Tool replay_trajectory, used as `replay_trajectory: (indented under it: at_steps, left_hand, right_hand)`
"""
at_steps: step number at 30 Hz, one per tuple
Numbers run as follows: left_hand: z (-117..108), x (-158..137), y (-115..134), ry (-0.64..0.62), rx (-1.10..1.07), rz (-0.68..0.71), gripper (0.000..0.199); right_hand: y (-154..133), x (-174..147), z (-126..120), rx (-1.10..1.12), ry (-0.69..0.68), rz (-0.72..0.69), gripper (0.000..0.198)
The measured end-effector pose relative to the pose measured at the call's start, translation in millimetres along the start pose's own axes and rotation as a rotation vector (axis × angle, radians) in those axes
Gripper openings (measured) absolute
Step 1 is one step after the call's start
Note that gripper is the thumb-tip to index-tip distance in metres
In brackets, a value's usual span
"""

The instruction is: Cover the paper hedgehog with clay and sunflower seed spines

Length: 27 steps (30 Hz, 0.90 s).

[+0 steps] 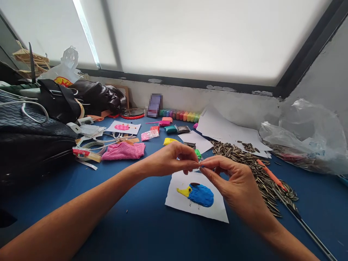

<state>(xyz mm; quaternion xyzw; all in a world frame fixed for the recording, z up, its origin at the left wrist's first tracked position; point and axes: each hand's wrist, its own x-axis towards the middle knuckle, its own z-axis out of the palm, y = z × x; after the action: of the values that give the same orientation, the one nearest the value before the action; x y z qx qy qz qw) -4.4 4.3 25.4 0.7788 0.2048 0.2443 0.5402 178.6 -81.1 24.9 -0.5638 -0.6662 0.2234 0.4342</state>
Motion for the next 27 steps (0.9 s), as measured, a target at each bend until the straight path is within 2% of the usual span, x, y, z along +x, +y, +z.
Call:
replay_trajectory:
  at_steps: [4,9,15,19,21,27]
  left_hand:
    - [-3,0,-3,-0.041,-0.118,-0.06,0.023]
    - [-1,1,-9,-0.13,-0.177,-0.047,0.031]
    - [2,2,-10,-0.123,-0.18,-0.072,0.029]
    - [2,1,-9,-0.125,-0.236,-0.068,0.034]
    - [1,1,-8,-0.131,-0.249,-0.065,0.037]
    - [6,1,-7,-0.124,-0.26,-0.059,0.041]
  right_hand:
    - [4,-1,-2,-0.121,0.03,-0.014,0.029]
    - [5,-1,0,-0.225,0.015,-0.011,0.036]
    - [2,0,2,-0.205,-0.016,-0.017,0.038]
    - [-2,-1,0,-0.157,-0.005,-0.014,0.037]
    - [-5,0,-2,-0.102,-0.025,0.024,0.039]
    - [-11,7,-5,0.12,-0.203,0.266,0.045]
